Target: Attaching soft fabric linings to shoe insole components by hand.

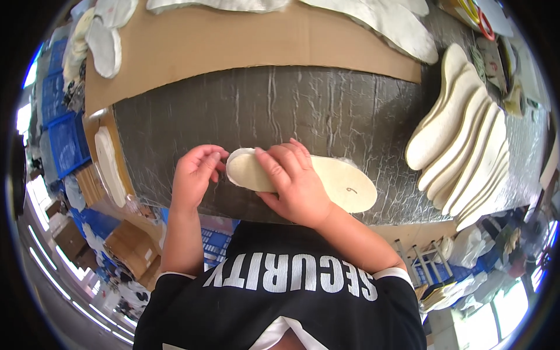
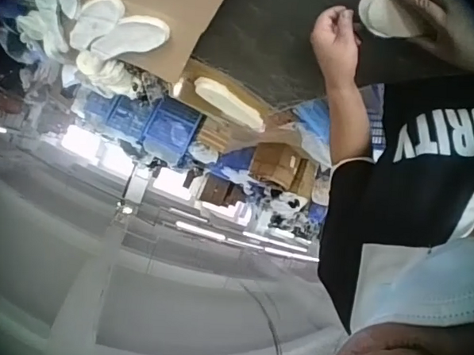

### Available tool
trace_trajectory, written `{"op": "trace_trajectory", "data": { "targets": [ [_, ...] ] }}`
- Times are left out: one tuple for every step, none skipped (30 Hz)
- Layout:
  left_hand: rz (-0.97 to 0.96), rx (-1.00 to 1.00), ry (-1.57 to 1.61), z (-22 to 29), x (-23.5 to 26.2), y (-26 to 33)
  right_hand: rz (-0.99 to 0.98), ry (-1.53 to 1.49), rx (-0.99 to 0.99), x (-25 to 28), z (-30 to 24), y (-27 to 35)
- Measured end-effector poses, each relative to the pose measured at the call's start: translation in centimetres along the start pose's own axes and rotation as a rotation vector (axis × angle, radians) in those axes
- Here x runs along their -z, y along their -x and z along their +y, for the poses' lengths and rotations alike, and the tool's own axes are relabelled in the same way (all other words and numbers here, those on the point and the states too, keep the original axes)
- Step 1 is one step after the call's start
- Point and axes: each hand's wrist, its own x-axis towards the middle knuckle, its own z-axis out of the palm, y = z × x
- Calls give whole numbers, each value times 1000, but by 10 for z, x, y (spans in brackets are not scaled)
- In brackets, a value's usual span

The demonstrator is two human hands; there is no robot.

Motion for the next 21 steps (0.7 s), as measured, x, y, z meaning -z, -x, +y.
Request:
{"op": "trace_trajectory", "data": {
  "targets": [
    [-36, 68, 47, -2, -2, 2, 29, 9, -12, -2, 2, 2],
    [-100, 144, 142, -1, -3, 4, 59, 19, -25, -4, 4, 3],
    [-123, 163, 176, -4, -3, 6, 53, 20, -9, -5, 3, 1],
    [-147, 181, 211, -8, -3, 6, 37, 18, 3, -6, 2, 0],
    [-133, 181, 224, -11, -4, 5, 35, 25, 4, -7, 2, -1],
    [-132, 161, 207, -13, -6, 3, 33, 35, 3, -7, 3, -2],
    [-130, 140, 189, -16, -8, 1, 50, 21, 18, -8, 4, -1],
    [-120, 141, 202, -17, -9, 0, 36, 22, 26, -7, 4, -1],
    [-85, 127, 174, -18, -11, -1, 56, -8, 41, -4, 4, 0],
    [-50, 113, 146, -19, -13, -1, 76, -40, 56, -2, 4, 1],
    [-43, 113, 156, -20, -14, -2, 117, -56, 81, -3, 6, 4],
    [-41, 79, 143, -22, -16, -2, 107, -57, 88, -2, 6, 4],
    [-40, 46, 128, -23, -16, -2, 90, -41, 75, -1, 6, 4],
    [-32, 45, 136, -22, -14, -1, 73, -26, 63, -1, 5, 4],
    [-67, 82, 193, -19, -11, -1, 42, -1, 51, -2, 6, 2],
    [-102, 118, 251, -18, -10, 0, 34, 0, 58, -2, 5, 1],
    [-95, 116, 257, -20, -10, 0, 19, 29, 38, -2, 4, 0],
    [-108, 93, 288, -23, -10, 1, 4, 58, 17, -2, 2, -1],
    [-121, 70, 317, -25, -9, 1, -2, 58, 25, -2, 2, -2],
    [-114, 68, 323, -25, -9, 2, -15, 60, 10, -2, 2, -2],
    [-124, 61, 342, -25, -10, 3, -26, 64, -6, -2, 2, -3]
  ]
}}
